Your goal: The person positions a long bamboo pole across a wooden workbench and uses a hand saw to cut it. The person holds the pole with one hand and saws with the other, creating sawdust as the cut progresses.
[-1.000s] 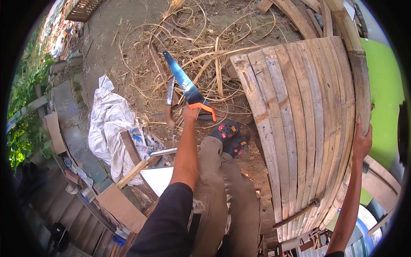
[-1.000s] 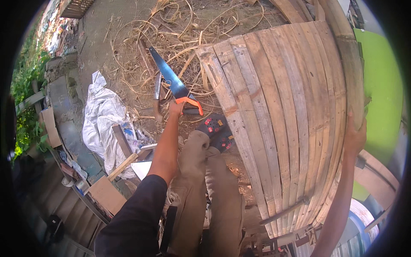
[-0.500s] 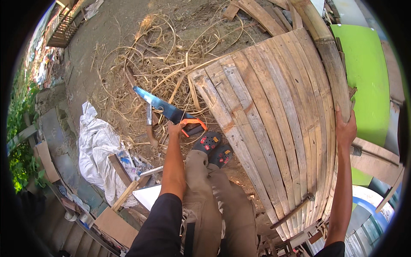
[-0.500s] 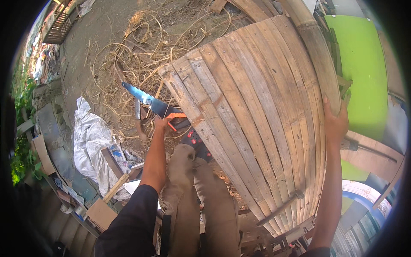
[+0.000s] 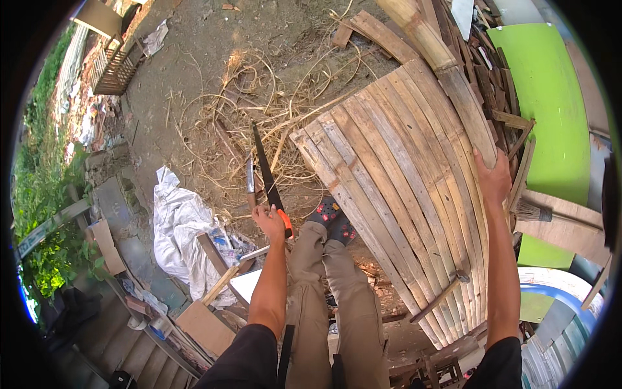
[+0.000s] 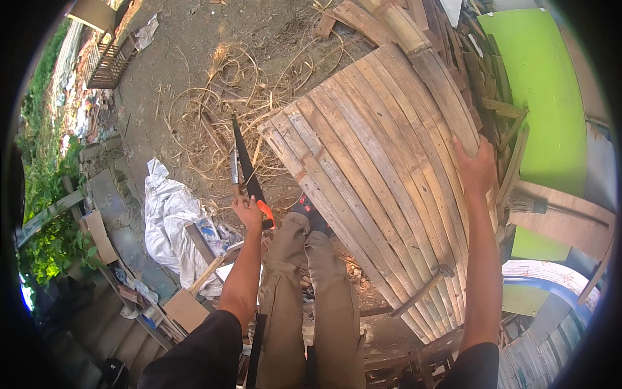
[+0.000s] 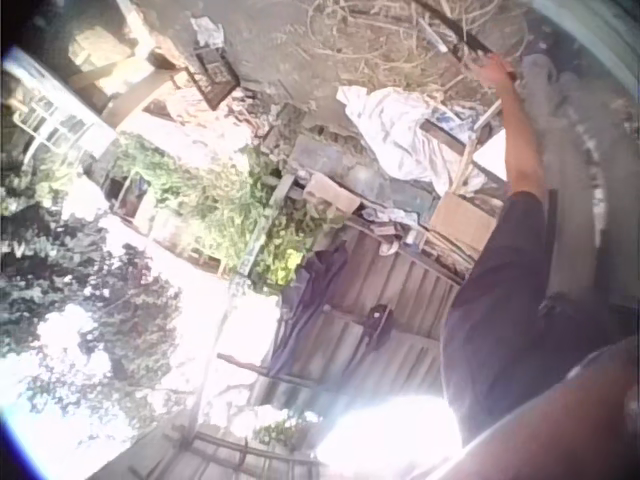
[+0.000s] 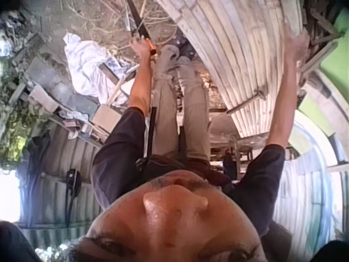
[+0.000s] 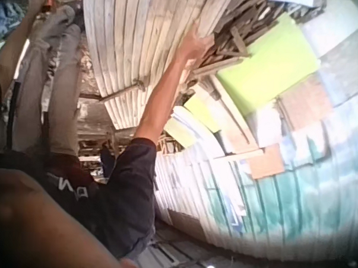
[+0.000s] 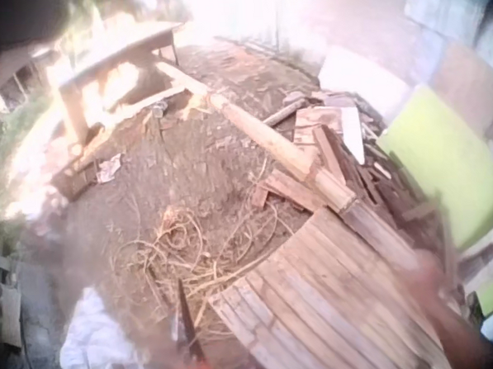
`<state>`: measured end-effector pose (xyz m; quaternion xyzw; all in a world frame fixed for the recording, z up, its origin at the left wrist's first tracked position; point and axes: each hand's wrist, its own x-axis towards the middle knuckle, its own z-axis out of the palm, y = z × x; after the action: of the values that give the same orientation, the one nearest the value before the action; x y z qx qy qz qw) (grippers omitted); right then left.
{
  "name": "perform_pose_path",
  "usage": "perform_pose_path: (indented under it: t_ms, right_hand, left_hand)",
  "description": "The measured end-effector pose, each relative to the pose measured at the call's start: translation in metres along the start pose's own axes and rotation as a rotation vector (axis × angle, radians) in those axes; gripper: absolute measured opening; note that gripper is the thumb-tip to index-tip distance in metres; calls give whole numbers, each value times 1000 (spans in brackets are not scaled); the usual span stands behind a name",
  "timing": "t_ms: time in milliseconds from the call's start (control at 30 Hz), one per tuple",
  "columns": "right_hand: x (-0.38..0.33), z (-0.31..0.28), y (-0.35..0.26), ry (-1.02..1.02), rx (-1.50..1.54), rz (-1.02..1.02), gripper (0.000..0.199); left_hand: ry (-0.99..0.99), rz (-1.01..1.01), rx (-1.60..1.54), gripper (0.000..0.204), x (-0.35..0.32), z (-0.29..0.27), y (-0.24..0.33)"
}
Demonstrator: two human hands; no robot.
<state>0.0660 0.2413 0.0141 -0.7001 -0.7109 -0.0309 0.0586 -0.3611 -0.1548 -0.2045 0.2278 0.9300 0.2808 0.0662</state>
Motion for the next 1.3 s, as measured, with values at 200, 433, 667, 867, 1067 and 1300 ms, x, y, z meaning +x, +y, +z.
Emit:
perform_pose_path:
  t_ms: [200, 433, 667, 867, 1067, 1300]
  right_hand:
    - [3, -9, 4, -22, 36, -12, 68]
    - [7, -10, 6, -10, 69, -29, 70]
    - [8, -11, 6, -23, 35, -2, 67]
    - [7, -2, 10, 37, 16, -38, 66]
    - [4, -1, 9, 1, 8, 6, 69]
    - [6, -3, 5, -28, 12, 45, 69]
  left_hand:
    - [-121, 203, 24, 23, 34, -119, 131]
    - [-262, 329, 20, 21, 138, -177, 307]
    - [-399, 779, 7, 24, 172, -75, 450]
    - [-565, 856, 90, 19, 165, -23, 499]
    - [-618, 830, 114, 16, 162, -15, 504]
    - [-617, 859, 57, 20, 156, -12, 497]
